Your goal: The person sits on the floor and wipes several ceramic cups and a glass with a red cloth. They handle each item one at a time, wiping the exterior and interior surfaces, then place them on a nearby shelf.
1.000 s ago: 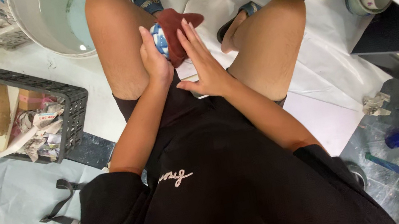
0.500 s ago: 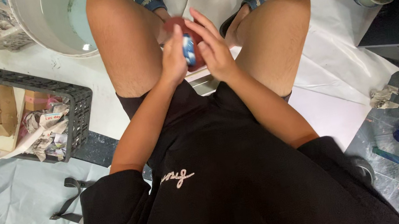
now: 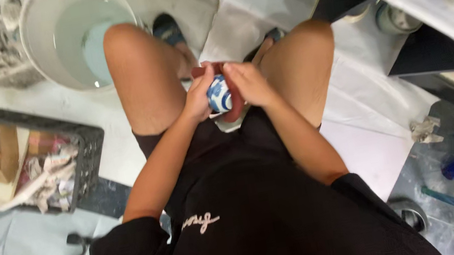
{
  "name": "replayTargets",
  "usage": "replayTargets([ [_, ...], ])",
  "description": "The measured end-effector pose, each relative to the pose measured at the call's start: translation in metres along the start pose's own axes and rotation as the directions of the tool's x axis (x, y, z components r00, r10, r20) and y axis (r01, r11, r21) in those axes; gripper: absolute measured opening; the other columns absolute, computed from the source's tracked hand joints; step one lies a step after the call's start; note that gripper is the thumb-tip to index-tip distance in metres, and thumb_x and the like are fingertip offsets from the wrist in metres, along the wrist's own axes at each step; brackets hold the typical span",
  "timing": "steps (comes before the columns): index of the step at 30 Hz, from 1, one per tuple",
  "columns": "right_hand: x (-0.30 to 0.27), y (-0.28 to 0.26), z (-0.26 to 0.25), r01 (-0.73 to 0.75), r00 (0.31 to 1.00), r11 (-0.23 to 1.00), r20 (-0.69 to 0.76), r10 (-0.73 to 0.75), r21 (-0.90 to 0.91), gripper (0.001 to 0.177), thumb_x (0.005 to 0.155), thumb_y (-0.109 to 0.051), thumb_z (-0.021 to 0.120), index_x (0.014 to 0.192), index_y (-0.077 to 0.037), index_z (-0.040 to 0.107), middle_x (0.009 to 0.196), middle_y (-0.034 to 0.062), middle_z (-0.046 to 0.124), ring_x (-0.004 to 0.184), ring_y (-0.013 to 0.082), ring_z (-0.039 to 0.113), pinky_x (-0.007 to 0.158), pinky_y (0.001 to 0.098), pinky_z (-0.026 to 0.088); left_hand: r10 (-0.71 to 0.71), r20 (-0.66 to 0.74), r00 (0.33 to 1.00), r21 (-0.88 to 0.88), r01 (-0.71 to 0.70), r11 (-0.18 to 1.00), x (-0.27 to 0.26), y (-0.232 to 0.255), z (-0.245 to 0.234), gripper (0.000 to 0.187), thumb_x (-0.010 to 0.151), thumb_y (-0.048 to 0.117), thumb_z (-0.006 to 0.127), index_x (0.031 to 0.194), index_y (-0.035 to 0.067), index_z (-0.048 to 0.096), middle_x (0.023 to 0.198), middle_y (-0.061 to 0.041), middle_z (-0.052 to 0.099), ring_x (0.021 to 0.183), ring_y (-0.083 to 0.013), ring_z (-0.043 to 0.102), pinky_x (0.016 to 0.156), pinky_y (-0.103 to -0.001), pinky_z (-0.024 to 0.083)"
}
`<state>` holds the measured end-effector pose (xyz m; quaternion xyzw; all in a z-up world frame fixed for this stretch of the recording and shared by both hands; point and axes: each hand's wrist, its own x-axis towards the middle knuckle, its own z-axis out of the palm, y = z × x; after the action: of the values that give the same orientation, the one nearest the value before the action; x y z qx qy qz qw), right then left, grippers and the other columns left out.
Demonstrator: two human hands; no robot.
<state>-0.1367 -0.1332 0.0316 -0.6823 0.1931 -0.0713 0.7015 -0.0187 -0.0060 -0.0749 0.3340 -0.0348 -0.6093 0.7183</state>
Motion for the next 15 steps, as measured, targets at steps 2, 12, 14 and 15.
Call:
replayTargets([
  [2, -0.002, -0.01, 0.005, 0.125, 0.992, 0.991, -0.023, -0.126, -0.04, 0.041, 0.112, -0.026, 0.041, 0.142, -0.005, 0.06, 0.144, 0.0106, 0.066, 0.133, 0.0217, 0.061, 0.117, 0.0372, 0.044, 0.033, -0.031, 0.999, -0.051, -0.035, 0.998, -0.001, 0.007, 0.006, 0.049, 0.109, 0.045, 0.045, 0.126, 0.002, 0.061, 0.112, -0.011, 0.071, 0.1, -0.0203, 0.07, 0.086, -0.035, 0.058],
  [12, -0.033, -0.038, 0.041, 0.604, 0.794, 0.523, 0.508, -0.333, -0.601, 0.045, 0.096, -0.021, 0.068, 0.14, -0.016, 0.066, 0.16, 0.0006, 0.048, 0.152, 0.0229, 0.038, 0.126, 0.0557, 0.02, 0.293, 0.122, 0.948, 0.059, -0.301, 0.952, -0.003, 0.043, 0.038, 0.045, 0.108, 0.037, 0.046, 0.141, 0.006, 0.045, 0.135, -0.009, 0.054, 0.123, -0.0206, 0.056, 0.103, -0.036, 0.048],
  [14, -0.041, -0.043, 0.039, 0.6, 0.778, 0.593, 0.563, -0.278, -0.537, 0.043, 0.098, -0.025, 0.071, 0.139, -0.015, 0.065, 0.162, 0.0042, 0.047, 0.153, 0.0268, 0.04, 0.124, 0.0543, 0.027, 0.317, 0.135, 0.939, 0.174, -0.338, 0.925, -0.01, 0.046, 0.03, 0.046, 0.108, 0.035, 0.047, 0.144, 0.007, 0.042, 0.14, -0.009, 0.051, 0.127, -0.0207, 0.053, 0.106, -0.037, 0.046],
  [15, -0.041, -0.046, 0.034, 0.619, 0.768, 0.623, 0.534, -0.353, -0.478, 0.045, 0.095, -0.025, 0.073, 0.139, -0.016, 0.065, 0.161, 0.0078, 0.046, 0.15, 0.0294, 0.042, 0.122, 0.0535, 0.031, 0.328, 0.149, 0.933, 0.255, -0.357, 0.899, -0.013, 0.044, 0.024, 0.047, 0.108, 0.034, 0.047, 0.146, 0.007, 0.04, 0.142, -0.009, 0.049, 0.13, -0.0207, 0.052, 0.108, -0.037, 0.044],
])
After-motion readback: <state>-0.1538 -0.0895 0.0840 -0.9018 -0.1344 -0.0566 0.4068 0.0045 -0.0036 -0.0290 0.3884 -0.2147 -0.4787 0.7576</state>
